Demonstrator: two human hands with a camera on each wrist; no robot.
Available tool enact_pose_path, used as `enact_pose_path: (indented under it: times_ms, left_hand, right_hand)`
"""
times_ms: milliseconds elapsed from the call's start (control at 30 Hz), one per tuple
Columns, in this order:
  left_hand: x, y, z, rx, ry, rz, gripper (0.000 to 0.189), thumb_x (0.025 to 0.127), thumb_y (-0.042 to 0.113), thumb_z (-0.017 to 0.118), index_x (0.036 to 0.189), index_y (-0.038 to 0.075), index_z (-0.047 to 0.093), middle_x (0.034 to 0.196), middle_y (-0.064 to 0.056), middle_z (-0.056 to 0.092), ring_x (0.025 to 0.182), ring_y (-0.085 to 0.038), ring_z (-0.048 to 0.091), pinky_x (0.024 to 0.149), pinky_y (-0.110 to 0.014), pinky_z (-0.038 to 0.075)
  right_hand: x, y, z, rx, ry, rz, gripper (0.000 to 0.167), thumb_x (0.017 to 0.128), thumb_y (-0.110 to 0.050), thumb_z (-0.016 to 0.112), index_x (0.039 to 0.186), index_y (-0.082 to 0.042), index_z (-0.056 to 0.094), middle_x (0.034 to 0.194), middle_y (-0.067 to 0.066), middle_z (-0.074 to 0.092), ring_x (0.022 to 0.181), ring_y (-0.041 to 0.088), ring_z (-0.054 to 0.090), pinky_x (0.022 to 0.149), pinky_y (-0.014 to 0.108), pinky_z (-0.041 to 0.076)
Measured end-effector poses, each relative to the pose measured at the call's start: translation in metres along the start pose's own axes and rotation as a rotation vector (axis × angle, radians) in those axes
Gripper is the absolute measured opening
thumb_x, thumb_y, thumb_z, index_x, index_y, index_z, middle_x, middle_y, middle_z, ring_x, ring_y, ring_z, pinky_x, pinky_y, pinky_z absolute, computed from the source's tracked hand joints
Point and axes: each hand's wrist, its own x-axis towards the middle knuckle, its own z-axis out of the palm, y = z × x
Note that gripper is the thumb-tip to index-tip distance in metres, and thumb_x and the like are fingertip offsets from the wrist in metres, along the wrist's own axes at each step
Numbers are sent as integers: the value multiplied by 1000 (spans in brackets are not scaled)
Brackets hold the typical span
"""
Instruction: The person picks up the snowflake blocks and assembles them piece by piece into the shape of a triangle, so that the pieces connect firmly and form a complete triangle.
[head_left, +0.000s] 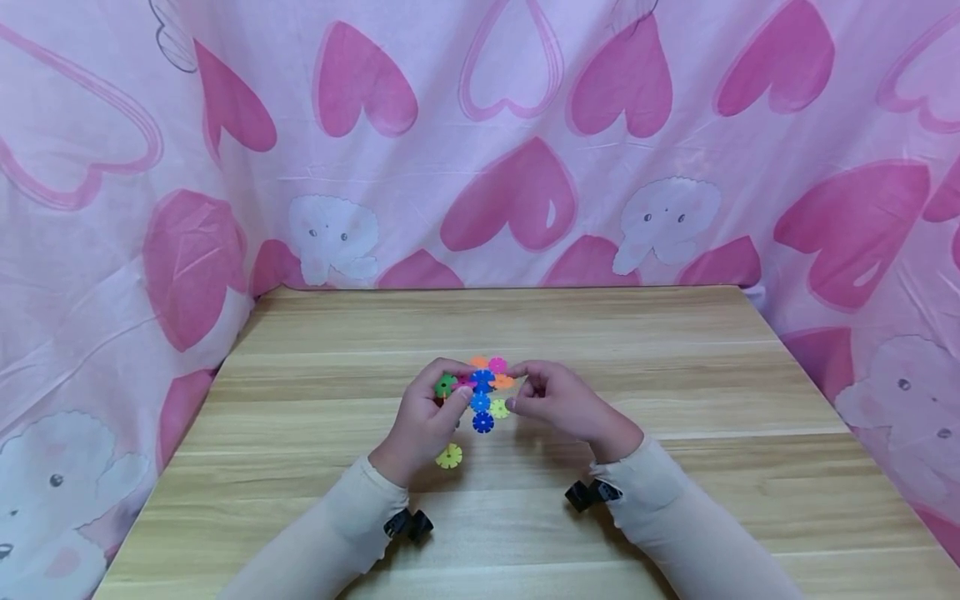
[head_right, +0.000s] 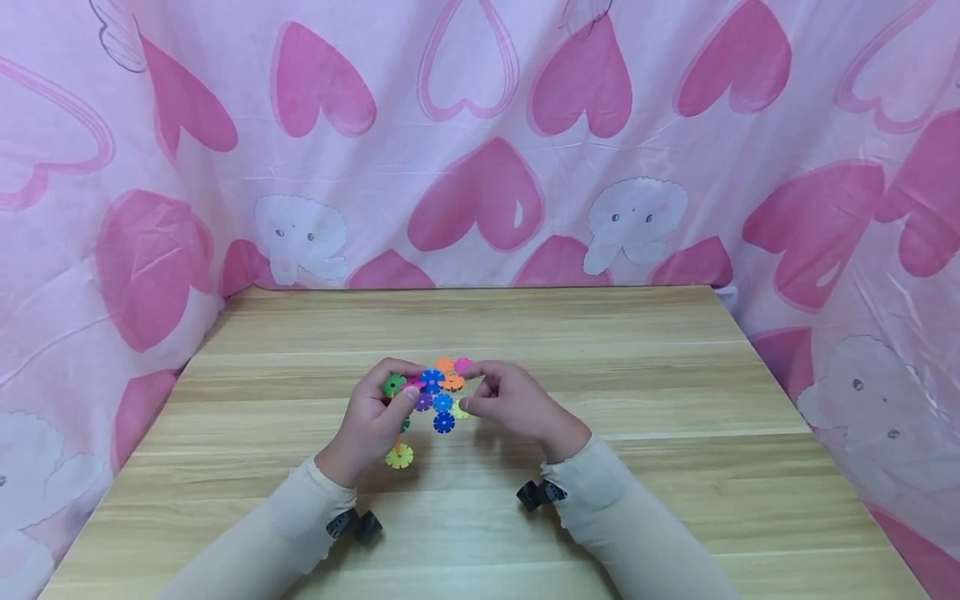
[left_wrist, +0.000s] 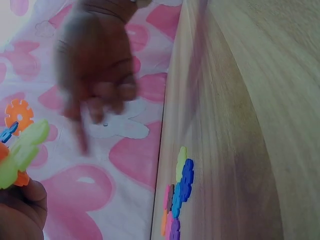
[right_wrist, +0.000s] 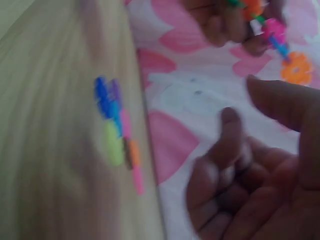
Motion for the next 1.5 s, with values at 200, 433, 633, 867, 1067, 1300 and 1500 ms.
enact_pose_path:
  times_ms: [200,433,633,867,1067,1300,1500]
  left_hand:
    - [0,0,0,-24,-5,-2,22,106,9,57,128,12,60,80,-8,54,56,-15,48,52,-22,48]
    - [1,0,0,-33,-8,4,21,106,8,57,127,10,60,87,-8,55,58,-14,49,53,-23,49]
    - [1,-1,0,-43,-10,25,21,104,5,58,124,8,60,86,-8,55,56,-14,48,51,-23,47]
    - [1,0,0,-43,-11,37,20,103,4,58,123,7,60,82,-7,53,54,-13,46,49,-23,45]
    - [1,-2,1,-58,-13,47,19,104,4,57,123,6,59,79,-8,53,53,-13,46,48,-23,45]
    - [1,-3,1,-48,2,43,19,104,5,57,123,8,59,79,-8,53,52,-13,45,48,-24,45]
    - [1,-4,0,-45,26,32,19,104,6,58,123,10,59,84,-9,56,60,-16,51,53,-23,49]
  right_hand:
    - [5,13,5,-167,-101,174,41,98,-27,75,137,-17,68,77,7,61,62,22,53,55,30,42]
    - [5,16,10,-275,-113,231,55,96,-30,78,149,-26,61,118,9,69,92,24,61,81,44,54]
    - [5,18,14,-311,-137,263,64,95,-30,80,154,-25,56,158,5,53,146,30,48,121,62,35]
    - [7,17,15,-385,-112,275,46,93,-18,81,136,-27,70,147,4,63,130,29,59,112,60,47]
    - [9,18,16,-447,-69,277,37,90,1,75,119,-23,75,111,1,69,87,23,58,74,38,52]
    - [8,18,16,-481,-78,273,25,87,0,80,99,-17,67,93,1,66,81,23,59,70,36,53]
    - [7,19,13,-541,-80,276,27,89,-10,84,97,-16,58,86,2,62,78,22,57,67,34,48]
